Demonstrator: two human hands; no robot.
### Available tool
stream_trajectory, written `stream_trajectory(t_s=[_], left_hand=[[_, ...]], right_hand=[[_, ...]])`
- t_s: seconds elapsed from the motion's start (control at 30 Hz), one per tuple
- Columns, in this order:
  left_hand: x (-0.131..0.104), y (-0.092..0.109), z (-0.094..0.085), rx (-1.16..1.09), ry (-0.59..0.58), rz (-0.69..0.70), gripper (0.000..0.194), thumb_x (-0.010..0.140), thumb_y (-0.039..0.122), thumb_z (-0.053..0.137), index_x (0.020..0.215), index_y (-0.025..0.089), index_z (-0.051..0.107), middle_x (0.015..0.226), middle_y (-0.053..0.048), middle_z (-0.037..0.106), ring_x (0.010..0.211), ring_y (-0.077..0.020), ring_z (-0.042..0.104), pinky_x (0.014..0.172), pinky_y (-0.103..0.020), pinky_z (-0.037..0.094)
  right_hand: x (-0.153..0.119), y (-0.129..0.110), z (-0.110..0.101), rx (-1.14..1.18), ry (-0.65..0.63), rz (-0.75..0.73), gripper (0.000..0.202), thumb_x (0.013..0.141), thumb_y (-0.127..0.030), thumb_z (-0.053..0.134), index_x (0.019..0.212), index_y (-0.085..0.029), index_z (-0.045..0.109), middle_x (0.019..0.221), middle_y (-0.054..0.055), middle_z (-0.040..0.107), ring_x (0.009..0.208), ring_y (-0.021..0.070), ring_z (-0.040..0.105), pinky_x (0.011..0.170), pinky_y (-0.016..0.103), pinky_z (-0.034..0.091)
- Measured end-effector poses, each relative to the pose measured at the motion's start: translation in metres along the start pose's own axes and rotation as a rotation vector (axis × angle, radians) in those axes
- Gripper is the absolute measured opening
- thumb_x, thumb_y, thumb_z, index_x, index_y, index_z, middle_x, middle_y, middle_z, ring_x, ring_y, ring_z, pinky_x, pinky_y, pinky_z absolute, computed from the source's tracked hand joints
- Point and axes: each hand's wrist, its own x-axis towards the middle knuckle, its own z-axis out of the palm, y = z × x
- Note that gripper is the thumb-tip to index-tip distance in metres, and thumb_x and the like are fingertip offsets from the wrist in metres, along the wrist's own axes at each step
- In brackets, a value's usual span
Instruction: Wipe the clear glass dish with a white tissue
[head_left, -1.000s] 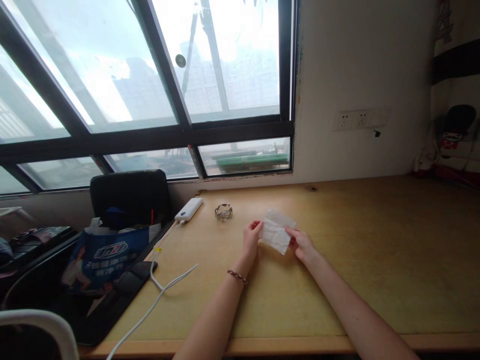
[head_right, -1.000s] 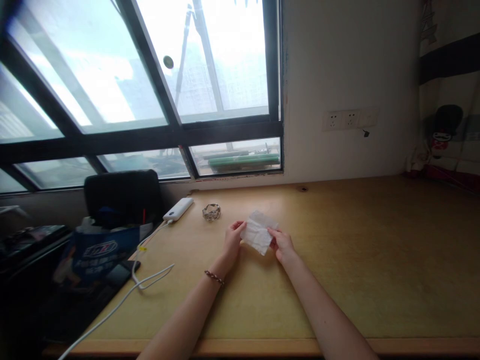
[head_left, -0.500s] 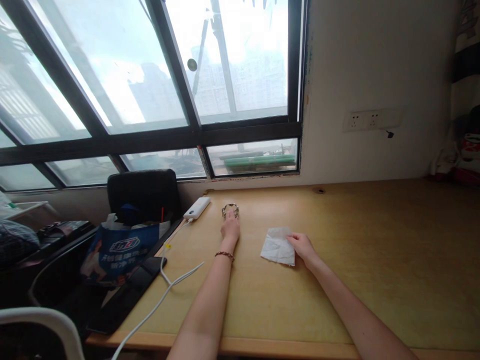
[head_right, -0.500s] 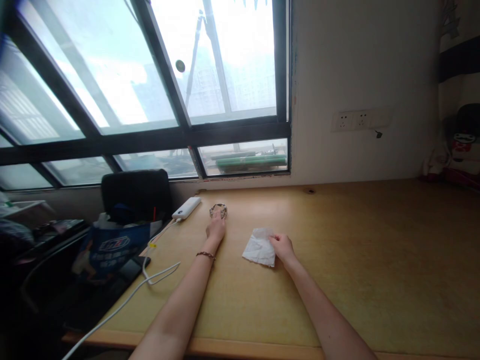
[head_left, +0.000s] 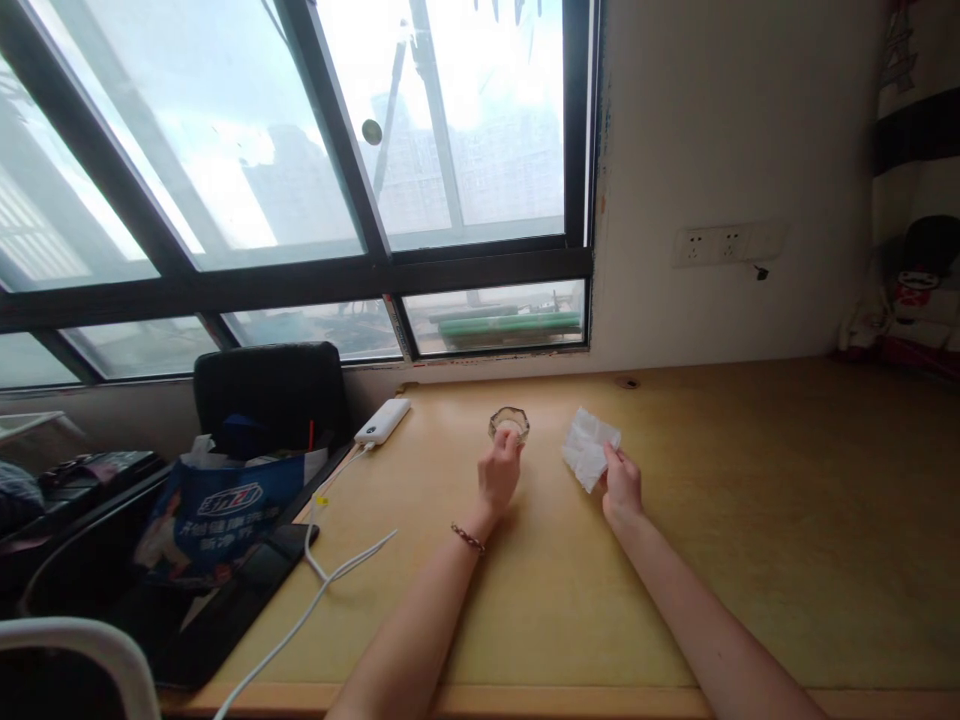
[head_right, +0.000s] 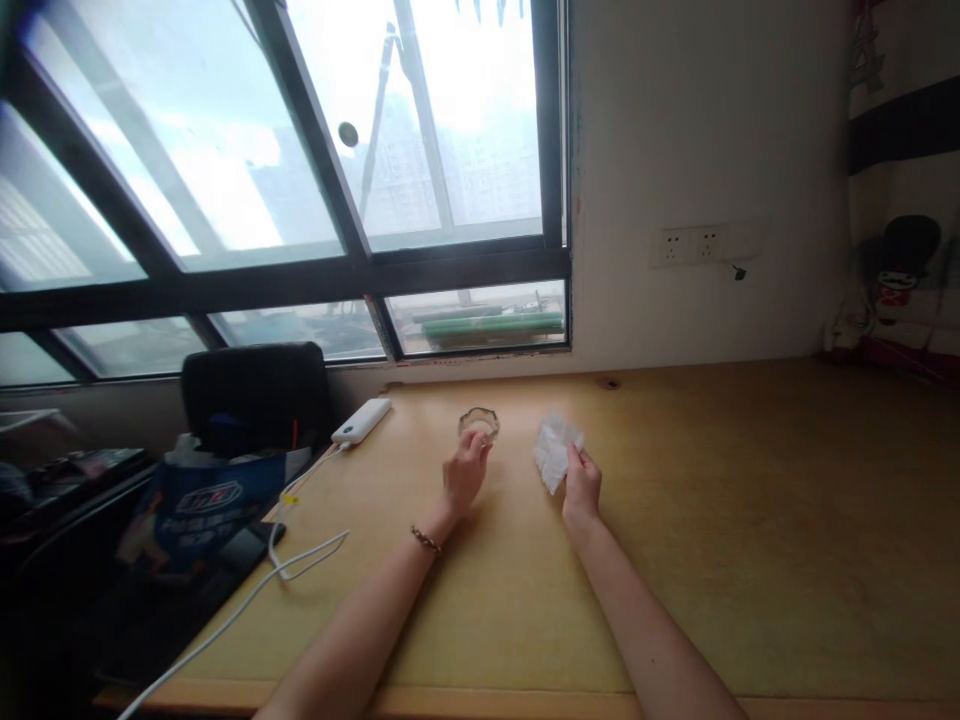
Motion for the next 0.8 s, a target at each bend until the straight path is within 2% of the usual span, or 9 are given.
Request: stream_trajectory(t_s=[0.1, 0.17, 0.3, 0.4, 0.47, 0.57, 0.7, 0.8], left_hand=[[-0.013, 0.035, 0.003, -0.016, 0.038, 0.219, 0.02, 0.084, 0.024, 0.039, 0.1, 0.021, 0.051, 0.097, -0.006, 0.056, 0.066, -0.0134, 0.055, 0.054, -0.023, 0.036], [-0.021, 0.05, 0.004, -0.042, 0.054, 0.336, 0.02, 0.084, 0.021, 0.041, 0.101, 0.022, 0.051, 0.094, -0.005, 0.057, 0.065, -0.0127, 0.054, 0.054, -0.023, 0.036], [-0.027, 0.057, -0.003, -0.035, 0.083, 0.484, 0.023, 0.083, 0.014, 0.041, 0.103, 0.021, 0.051, 0.094, -0.005, 0.057, 0.069, -0.0124, 0.054, 0.06, -0.024, 0.037], [-0.028, 0.056, -0.01, 0.005, 0.1, 0.538, 0.022, 0.083, 0.015, 0.041, 0.102, 0.02, 0.052, 0.095, -0.006, 0.057, 0.07, -0.0127, 0.053, 0.061, -0.026, 0.036], [-0.028, 0.055, -0.013, 0.001, 0.107, 0.543, 0.021, 0.083, 0.017, 0.042, 0.101, 0.021, 0.052, 0.096, -0.005, 0.057, 0.071, -0.0133, 0.052, 0.062, -0.027, 0.035], [-0.03, 0.054, -0.013, -0.023, 0.12, 0.54, 0.02, 0.082, 0.017, 0.043, 0.099, 0.022, 0.053, 0.095, -0.005, 0.058, 0.072, -0.0138, 0.051, 0.063, -0.028, 0.035], [-0.035, 0.049, -0.007, -0.076, 0.149, 0.62, 0.022, 0.081, 0.016, 0.046, 0.098, 0.025, 0.055, 0.095, -0.003, 0.059, 0.073, -0.0138, 0.05, 0.066, -0.028, 0.036], [-0.036, 0.048, -0.004, -0.185, 0.226, 0.613, 0.037, 0.078, 0.013, 0.05, 0.111, 0.031, 0.048, 0.103, -0.001, 0.057, 0.083, -0.015, 0.051, 0.076, -0.03, 0.037]], right_hand=[[-0.003, -0.005, 0.002, 0.125, -0.074, 0.15, 0.039, 0.065, -0.046, 0.058, 0.086, -0.014, 0.06, 0.08, 0.004, 0.065, 0.066, 0.0152, 0.06, 0.053, 0.022, 0.047], [-0.006, -0.004, 0.001, 0.118, -0.155, 0.198, 0.04, 0.069, -0.049, 0.053, 0.089, -0.015, 0.06, 0.085, 0.004, 0.064, 0.063, 0.0141, 0.059, 0.051, 0.022, 0.047], [-0.006, 0.006, -0.002, 0.031, -0.23, 0.224, 0.035, 0.062, -0.039, 0.064, 0.089, -0.017, 0.059, 0.078, 0.001, 0.064, 0.056, 0.0122, 0.057, 0.05, 0.021, 0.045], [-0.005, 0.013, -0.001, -0.009, -0.322, 0.303, 0.037, 0.064, -0.044, 0.06, 0.085, -0.014, 0.058, 0.073, 0.004, 0.063, 0.056, 0.0143, 0.056, 0.049, 0.022, 0.044], [-0.007, 0.014, 0.001, -0.041, -0.365, 0.272, 0.042, 0.068, -0.051, 0.052, 0.086, -0.014, 0.058, 0.074, 0.005, 0.063, 0.059, 0.0153, 0.057, 0.049, 0.022, 0.043], [-0.01, 0.014, 0.003, -0.139, -0.399, 0.121, 0.044, 0.071, -0.054, 0.047, 0.087, -0.014, 0.058, 0.074, 0.004, 0.062, 0.06, 0.0143, 0.056, 0.05, 0.021, 0.041], [-0.014, 0.014, 0.001, -0.331, -0.326, -0.003, 0.04, 0.066, -0.049, 0.054, 0.082, -0.012, 0.058, 0.066, 0.004, 0.061, 0.056, 0.0146, 0.055, 0.048, 0.021, 0.04], [-0.013, 0.012, -0.002, -0.502, -0.271, -0.037, 0.039, 0.065, -0.047, 0.053, 0.078, -0.01, 0.061, 0.061, 0.006, 0.061, 0.055, 0.0173, 0.056, 0.046, 0.022, 0.039]])
